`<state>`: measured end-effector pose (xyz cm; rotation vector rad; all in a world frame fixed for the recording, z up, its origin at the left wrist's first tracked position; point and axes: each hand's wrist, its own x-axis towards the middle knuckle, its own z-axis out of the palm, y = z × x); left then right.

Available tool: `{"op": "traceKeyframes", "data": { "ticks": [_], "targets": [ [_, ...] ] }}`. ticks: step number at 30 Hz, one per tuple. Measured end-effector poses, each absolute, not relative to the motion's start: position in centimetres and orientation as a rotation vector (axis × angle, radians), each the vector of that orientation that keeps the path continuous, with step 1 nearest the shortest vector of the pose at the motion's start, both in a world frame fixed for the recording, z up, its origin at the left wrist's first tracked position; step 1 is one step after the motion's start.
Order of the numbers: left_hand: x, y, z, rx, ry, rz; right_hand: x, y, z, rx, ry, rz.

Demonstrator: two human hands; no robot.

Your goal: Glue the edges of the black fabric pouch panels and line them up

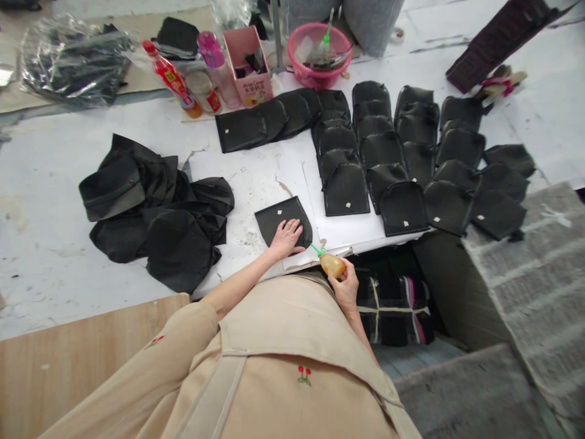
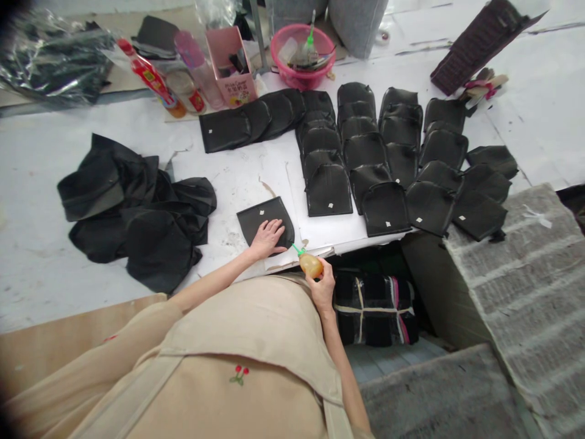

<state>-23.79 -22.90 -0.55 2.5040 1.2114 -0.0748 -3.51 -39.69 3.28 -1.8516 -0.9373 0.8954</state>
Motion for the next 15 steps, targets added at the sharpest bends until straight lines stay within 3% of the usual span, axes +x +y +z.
{"op": "traceKeyframes", "data": {
  "ticks": [15],
  "targets": [
    [-24.34,-22.68,-0.32,2.497,1.165,-0.086,-3.84,-39.5,3.24,-1.821,-0.893,0.947]
  ]
}}
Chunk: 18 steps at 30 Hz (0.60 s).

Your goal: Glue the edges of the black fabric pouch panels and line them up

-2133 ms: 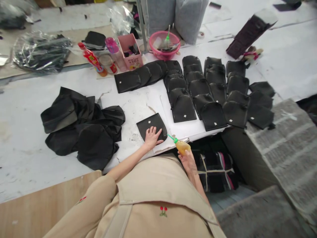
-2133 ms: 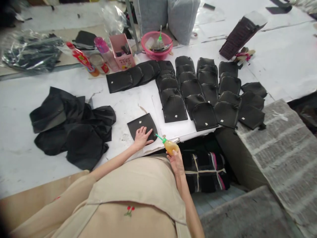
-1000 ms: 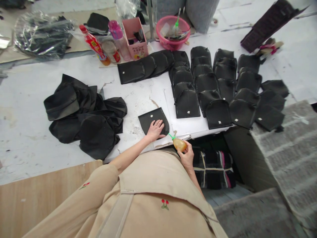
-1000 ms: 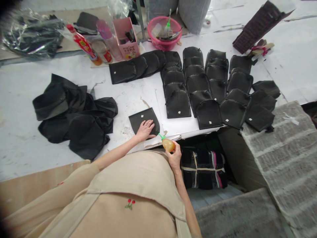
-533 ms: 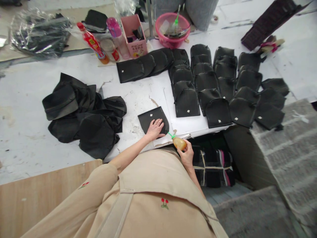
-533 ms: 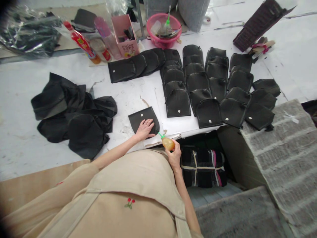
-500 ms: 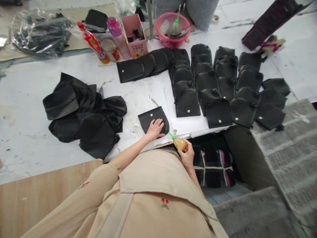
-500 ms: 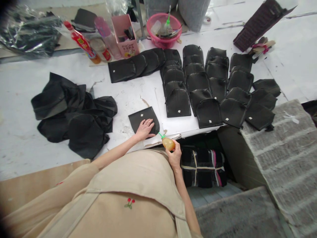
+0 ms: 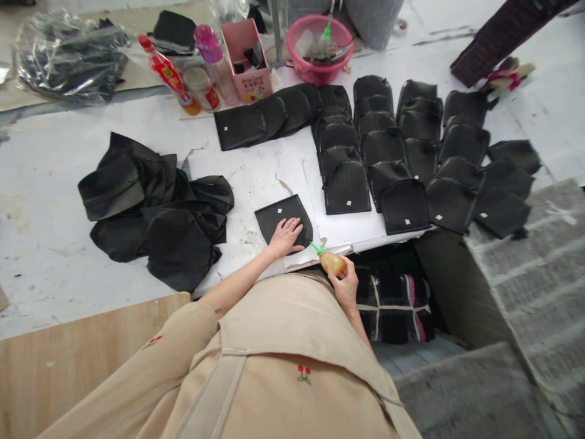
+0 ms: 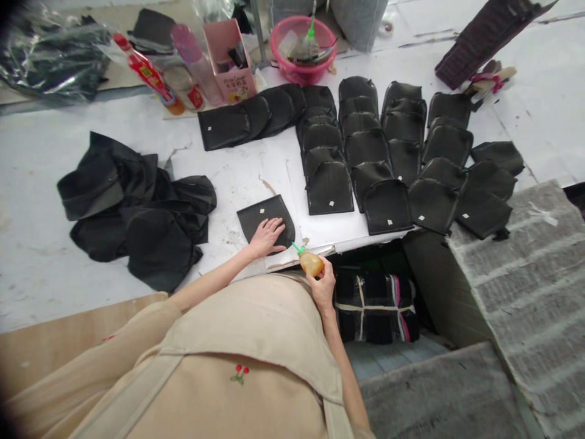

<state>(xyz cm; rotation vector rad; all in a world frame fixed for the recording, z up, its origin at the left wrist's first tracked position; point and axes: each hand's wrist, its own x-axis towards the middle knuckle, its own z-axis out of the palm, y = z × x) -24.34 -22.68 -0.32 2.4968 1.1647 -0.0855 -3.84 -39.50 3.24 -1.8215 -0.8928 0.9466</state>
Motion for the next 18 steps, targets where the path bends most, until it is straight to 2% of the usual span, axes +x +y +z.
{"op": "traceKeyframes", "data": {
  "ticks": [18],
  "targets": [
    [-23.3,-22.3,-1.0,2.449,1.301,-0.019,-3.5,-37.9,3.0,-1.843,-1.014,0.84]
  ]
}}
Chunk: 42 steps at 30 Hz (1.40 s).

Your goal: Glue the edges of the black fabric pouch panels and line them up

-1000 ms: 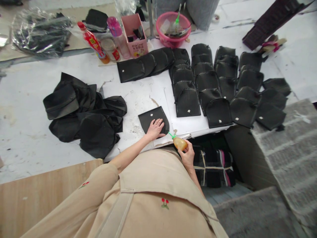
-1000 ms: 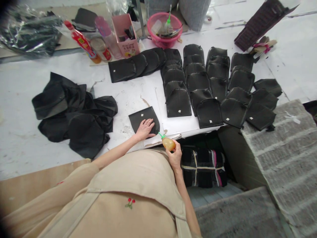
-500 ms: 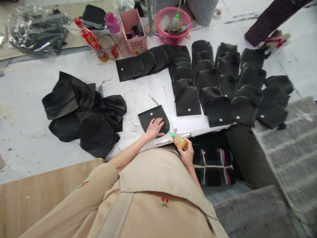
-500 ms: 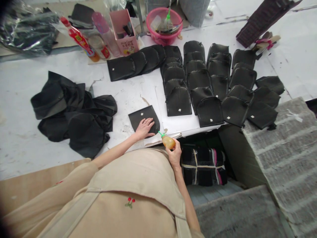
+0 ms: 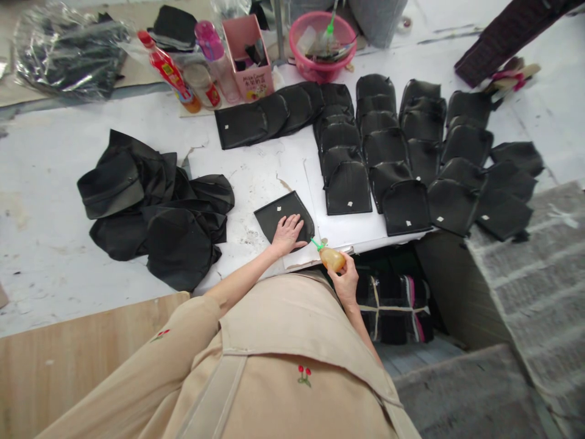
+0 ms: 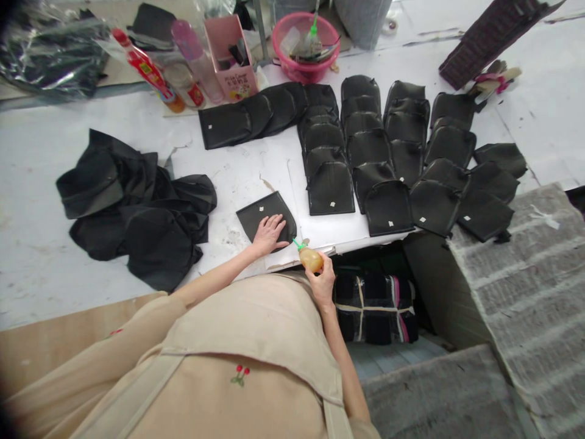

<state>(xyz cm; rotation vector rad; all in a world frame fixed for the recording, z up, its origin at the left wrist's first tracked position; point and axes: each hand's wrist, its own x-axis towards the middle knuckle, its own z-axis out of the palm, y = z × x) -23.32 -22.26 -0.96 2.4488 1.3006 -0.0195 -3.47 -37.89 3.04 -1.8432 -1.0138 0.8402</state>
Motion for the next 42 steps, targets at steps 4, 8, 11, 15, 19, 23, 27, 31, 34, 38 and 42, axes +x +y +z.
{"op": "traceKeyframes", "data": {
  "ticks": [4,8,11,15,19,23,27,31,34,38,42],
  "targets": [
    [-23.4,-22.3,-1.0,2.439,1.3,-0.021,-3.5,-37.8,3.0,-1.857,-0.983,0.84],
    [-23.4,-22.3,-1.0,2.439,1.303,-0.027,-3.7,-37.7,3.0,-1.866,-0.962,0.846],
    [-23.3,-22.3,-1.0,2.444,1.299,-0.028,-3.7,-38.0,3.2,-1.862,-0.993,0.861],
    [-23.3,-22.2,-0.8,2.411,1.289,-0.03,-3.7,-38.4,3.4,-1.852,-1.02,0.885],
    [-24.5,-21.6,-0.7,2.377,1.164,-0.041,-3.8,-38.3,3.3,-1.875,-1.006,0.881],
    [-26.3,-20.9,-1.2,2.368,0.995,-0.024,-3.9,-38.4,3.4,-1.873,-1.026,0.884],
    [-26.8,-20.9,-1.7,2.352,0.995,0.007,-4.2,-38.6,3.5,-1.867,-1.076,0.915],
    [-26.4,-21.0,-1.6,2.345,1.013,0.023,-4.4,-38.7,3.4,-1.867,-1.096,0.905],
    [-26.4,-21.0,-0.9,2.354,1.019,-0.001,-4.4,-38.6,3.2,-1.88,-1.095,0.887],
    [-27.7,-21.5,0.4,2.365,1.044,-0.046,-4.5,-38.6,3.1,-1.881,-1.081,0.898],
    [-29.7,-22.8,1.1,2.367,1.1,-0.066,-4.6,-38.7,3.3,-1.891,-1.075,0.896]
  ]
}}
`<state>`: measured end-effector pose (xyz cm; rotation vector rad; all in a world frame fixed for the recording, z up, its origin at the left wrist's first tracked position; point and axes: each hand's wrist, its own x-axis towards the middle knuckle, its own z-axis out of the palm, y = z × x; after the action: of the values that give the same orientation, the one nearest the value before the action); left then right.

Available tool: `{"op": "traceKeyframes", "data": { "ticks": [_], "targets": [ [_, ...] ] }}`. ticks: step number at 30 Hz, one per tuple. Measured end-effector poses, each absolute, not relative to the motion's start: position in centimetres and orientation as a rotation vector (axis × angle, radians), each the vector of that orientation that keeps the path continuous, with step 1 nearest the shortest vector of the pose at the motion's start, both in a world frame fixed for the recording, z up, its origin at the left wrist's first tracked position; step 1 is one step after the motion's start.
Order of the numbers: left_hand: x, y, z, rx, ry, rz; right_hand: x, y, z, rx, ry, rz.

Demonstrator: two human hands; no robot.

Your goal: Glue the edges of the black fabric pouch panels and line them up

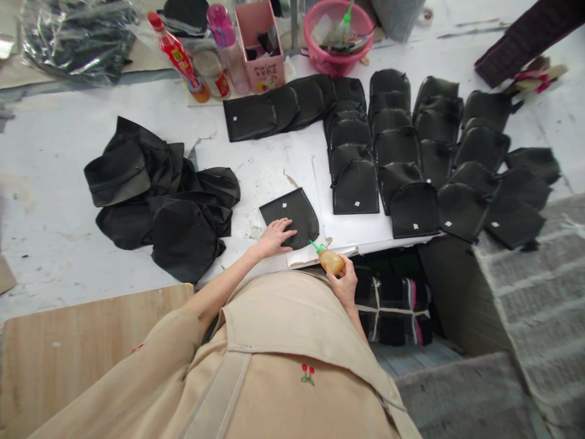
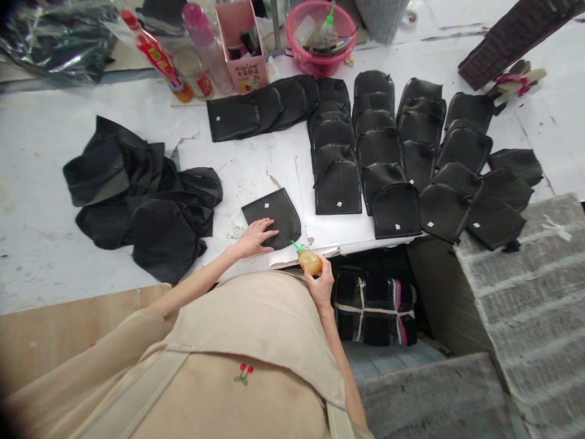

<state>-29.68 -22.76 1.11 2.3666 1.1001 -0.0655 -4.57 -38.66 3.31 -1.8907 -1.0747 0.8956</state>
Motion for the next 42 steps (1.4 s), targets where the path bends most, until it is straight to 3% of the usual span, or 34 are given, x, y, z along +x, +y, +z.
{"op": "traceKeyframes", "data": {
  "ticks": [42],
  "targets": [
    [-26.7,-23.7,1.7,2.322,1.403,-0.065,-5.4,-38.5,3.3,-1.859,-1.164,0.929]
  ]
}}
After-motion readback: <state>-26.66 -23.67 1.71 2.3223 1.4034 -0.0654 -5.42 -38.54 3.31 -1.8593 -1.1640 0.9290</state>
